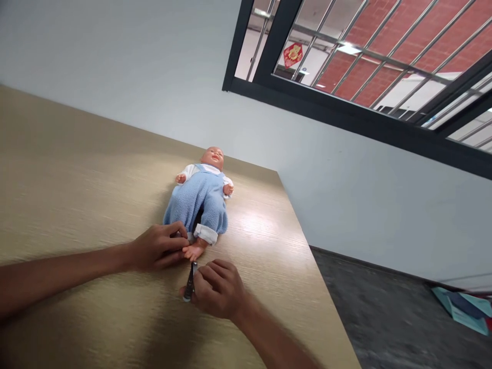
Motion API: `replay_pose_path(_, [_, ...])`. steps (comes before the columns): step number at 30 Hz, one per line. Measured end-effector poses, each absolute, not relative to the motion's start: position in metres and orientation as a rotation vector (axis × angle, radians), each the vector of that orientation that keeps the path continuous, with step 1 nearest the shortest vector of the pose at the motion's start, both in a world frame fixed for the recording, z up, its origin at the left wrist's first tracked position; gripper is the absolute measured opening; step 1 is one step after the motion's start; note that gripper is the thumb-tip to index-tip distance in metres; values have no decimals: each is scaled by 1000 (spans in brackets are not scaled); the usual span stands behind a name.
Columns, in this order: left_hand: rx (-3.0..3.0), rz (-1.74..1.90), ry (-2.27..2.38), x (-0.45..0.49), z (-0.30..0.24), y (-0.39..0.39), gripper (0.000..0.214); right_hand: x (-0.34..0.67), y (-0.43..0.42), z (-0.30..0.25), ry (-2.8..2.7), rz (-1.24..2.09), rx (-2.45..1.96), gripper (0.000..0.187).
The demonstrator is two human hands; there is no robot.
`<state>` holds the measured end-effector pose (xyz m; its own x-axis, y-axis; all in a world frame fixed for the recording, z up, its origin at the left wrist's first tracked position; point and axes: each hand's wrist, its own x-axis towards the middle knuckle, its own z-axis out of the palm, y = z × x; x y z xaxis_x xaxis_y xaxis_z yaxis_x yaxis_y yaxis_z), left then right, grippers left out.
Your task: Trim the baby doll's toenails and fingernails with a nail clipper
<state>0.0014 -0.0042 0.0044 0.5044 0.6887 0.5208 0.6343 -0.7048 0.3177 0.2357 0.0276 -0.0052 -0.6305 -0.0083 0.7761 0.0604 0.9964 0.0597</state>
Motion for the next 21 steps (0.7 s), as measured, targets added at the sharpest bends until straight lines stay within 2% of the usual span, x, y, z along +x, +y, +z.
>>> replay_pose_path(4, [2630, 958, 1158, 1, 5, -4, 18, 235, 27, -4, -2235, -145, -33, 10])
replay_pose_path(21, [2584, 983, 1147, 3, 7, -5, 18, 236, 27, -2, -2221, -144, -8, 15])
